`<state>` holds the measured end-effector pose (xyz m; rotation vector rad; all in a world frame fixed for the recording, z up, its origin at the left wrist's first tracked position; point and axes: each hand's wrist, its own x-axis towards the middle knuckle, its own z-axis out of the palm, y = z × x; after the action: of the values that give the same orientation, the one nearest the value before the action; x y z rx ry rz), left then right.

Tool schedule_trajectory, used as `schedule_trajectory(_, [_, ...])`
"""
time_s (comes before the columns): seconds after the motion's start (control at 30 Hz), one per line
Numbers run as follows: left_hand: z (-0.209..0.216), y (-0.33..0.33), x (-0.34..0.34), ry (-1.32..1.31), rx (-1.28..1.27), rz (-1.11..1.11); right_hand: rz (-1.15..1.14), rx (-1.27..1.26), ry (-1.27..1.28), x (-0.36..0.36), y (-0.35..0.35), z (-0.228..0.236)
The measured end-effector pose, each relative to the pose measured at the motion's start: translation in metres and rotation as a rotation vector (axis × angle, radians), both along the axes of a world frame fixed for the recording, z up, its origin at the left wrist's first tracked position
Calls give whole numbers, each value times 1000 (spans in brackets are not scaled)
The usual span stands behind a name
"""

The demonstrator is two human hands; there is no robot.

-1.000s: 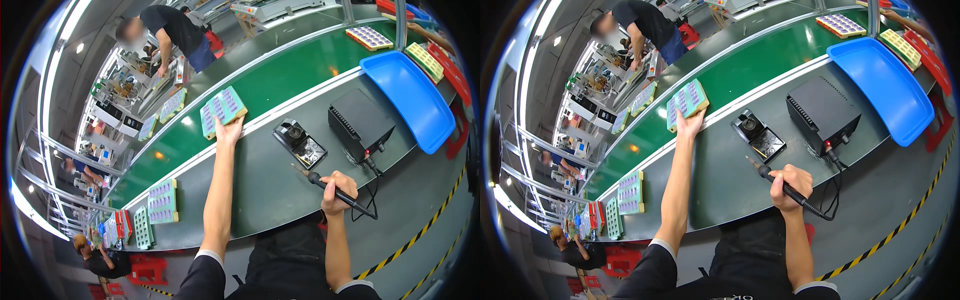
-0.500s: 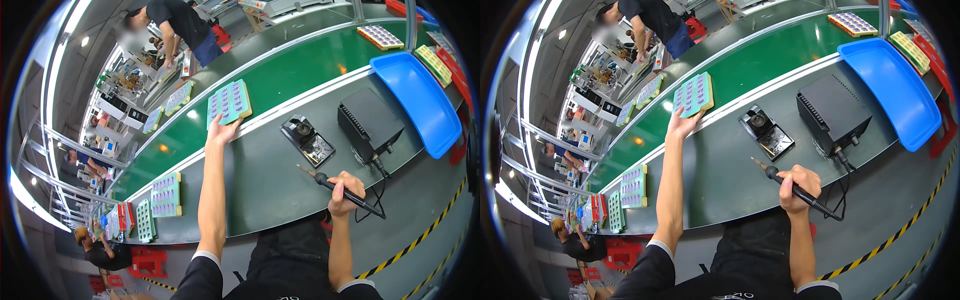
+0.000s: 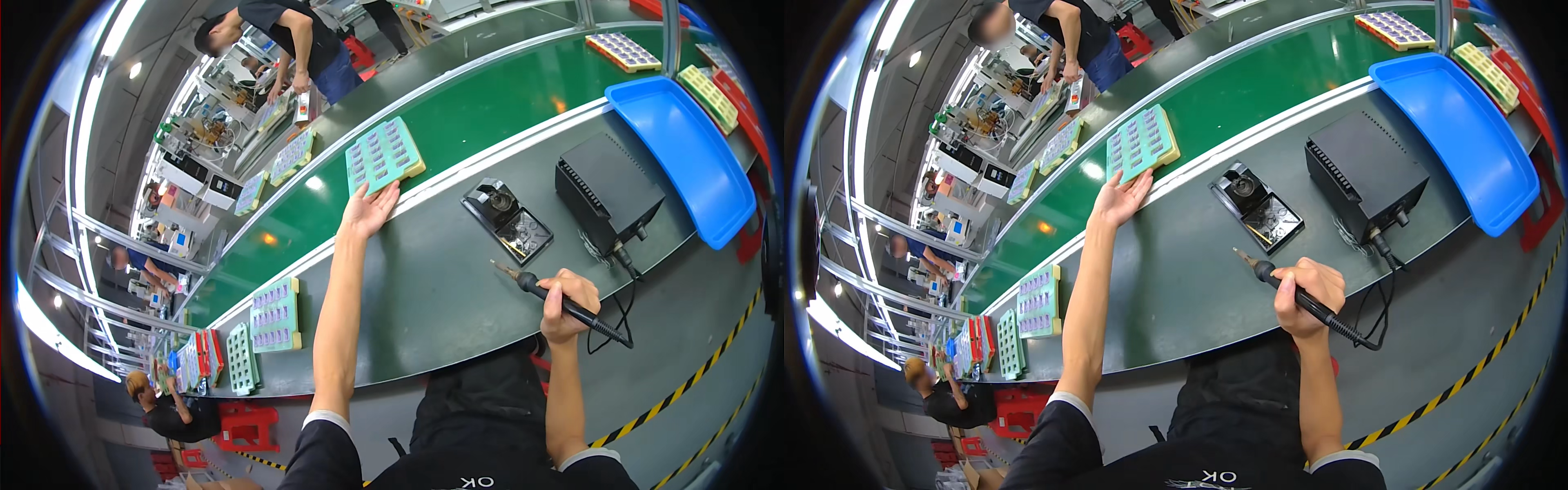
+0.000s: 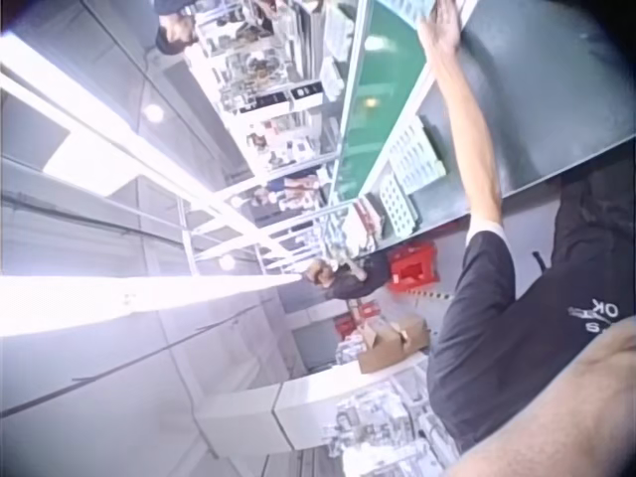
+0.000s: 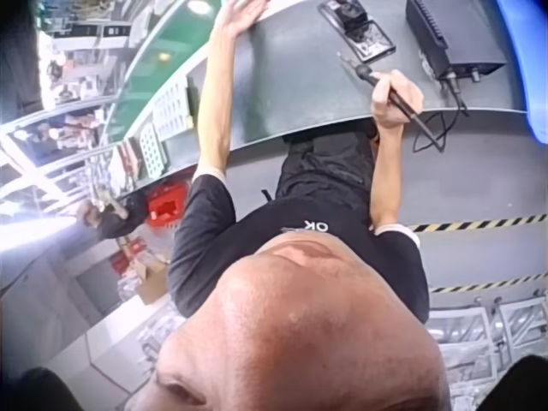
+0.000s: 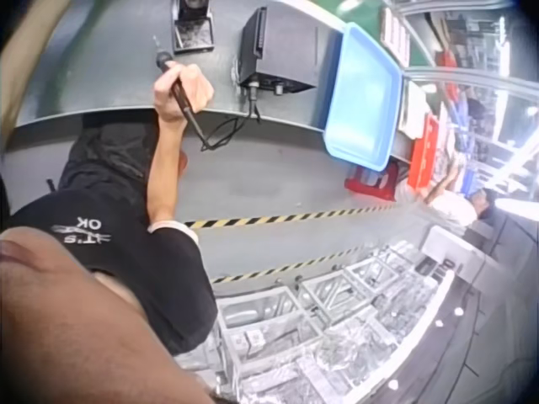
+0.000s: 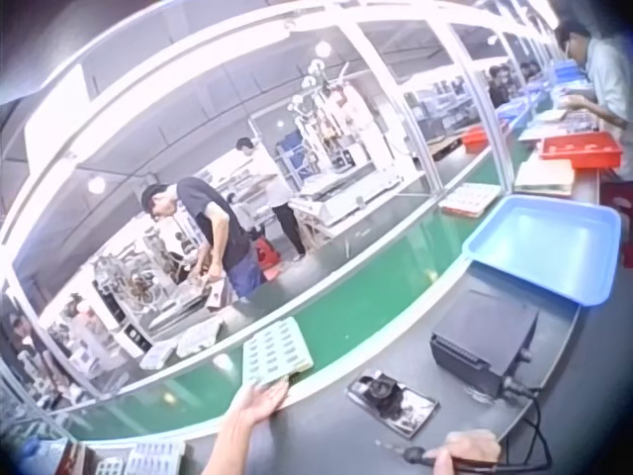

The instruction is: Soldering small electronic components onto printed circuit boards on an assembly line.

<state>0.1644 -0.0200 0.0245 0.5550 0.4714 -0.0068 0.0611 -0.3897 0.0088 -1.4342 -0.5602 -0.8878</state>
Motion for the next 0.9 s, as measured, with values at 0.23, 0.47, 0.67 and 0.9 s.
schedule_trajectory(0.23, [-12,1,27,-5,239,188,-1,-1,15,-1,0,1])
schedule_trajectory(0.47, [7,-15,32,-250,718,142,-5,-22,28,1,-9,3])
schedule_trajectory(0.67, [64,32,-35,-430,1138,530,-105,73,53,-3,17,-9])
schedule_trajectory(0.9, [114,121,-229,-343,1140,1146,-161,60,170,-11,6,-27])
